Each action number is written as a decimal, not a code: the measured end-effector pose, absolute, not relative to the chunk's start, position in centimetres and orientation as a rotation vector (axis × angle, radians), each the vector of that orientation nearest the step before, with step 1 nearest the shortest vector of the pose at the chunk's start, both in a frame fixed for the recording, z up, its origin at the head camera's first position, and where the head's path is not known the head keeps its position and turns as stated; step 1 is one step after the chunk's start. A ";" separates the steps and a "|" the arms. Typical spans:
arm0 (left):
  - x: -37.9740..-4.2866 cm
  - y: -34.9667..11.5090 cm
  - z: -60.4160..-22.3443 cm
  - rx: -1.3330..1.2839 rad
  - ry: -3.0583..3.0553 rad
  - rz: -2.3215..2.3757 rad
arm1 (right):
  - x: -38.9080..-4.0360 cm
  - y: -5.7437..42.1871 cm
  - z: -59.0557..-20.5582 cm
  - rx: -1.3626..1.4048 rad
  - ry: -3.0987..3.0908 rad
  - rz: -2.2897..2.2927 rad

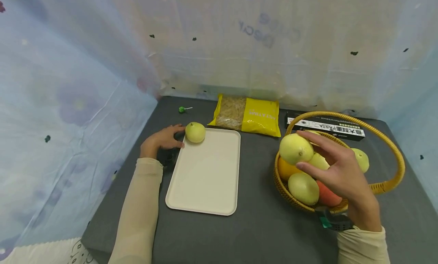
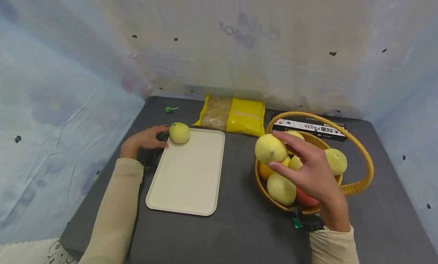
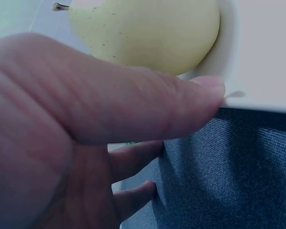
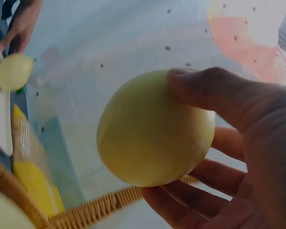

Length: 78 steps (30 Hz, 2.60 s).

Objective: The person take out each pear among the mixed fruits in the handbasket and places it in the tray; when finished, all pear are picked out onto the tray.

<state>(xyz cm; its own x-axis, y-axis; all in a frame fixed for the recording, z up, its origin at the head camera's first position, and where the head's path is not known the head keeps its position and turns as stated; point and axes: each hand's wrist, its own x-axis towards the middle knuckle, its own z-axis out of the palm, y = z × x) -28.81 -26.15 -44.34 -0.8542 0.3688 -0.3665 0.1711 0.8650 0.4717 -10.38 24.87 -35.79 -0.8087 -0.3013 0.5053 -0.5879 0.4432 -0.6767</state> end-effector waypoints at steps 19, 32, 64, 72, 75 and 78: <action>-28.5 -26.0 -44.0 0.393 2.590 0.603 | -16.1 15.1 -35.1 0.793 -2.190 1.652; -28.5 -26.1 -44.1 0.371 2.601 0.591 | -21.5 7.0 -39.3 0.661 -2.114 1.889; -28.7 -26.0 -44.1 0.406 2.597 0.612 | -25.4 4.8 -48.7 0.328 -2.612 1.678; -28.6 -26.0 -44.2 0.401 2.599 0.623 | -23.4 5.6 -46.3 0.394 -2.630 1.575; -28.6 -26.2 -44.2 0.398 2.597 0.622 | -21.5 5.9 -44.6 0.487 -2.631 1.535; -28.9 -25.8 -44.4 0.400 2.594 0.615 | -19.0 7.0 -42.7 0.604 -2.652 1.429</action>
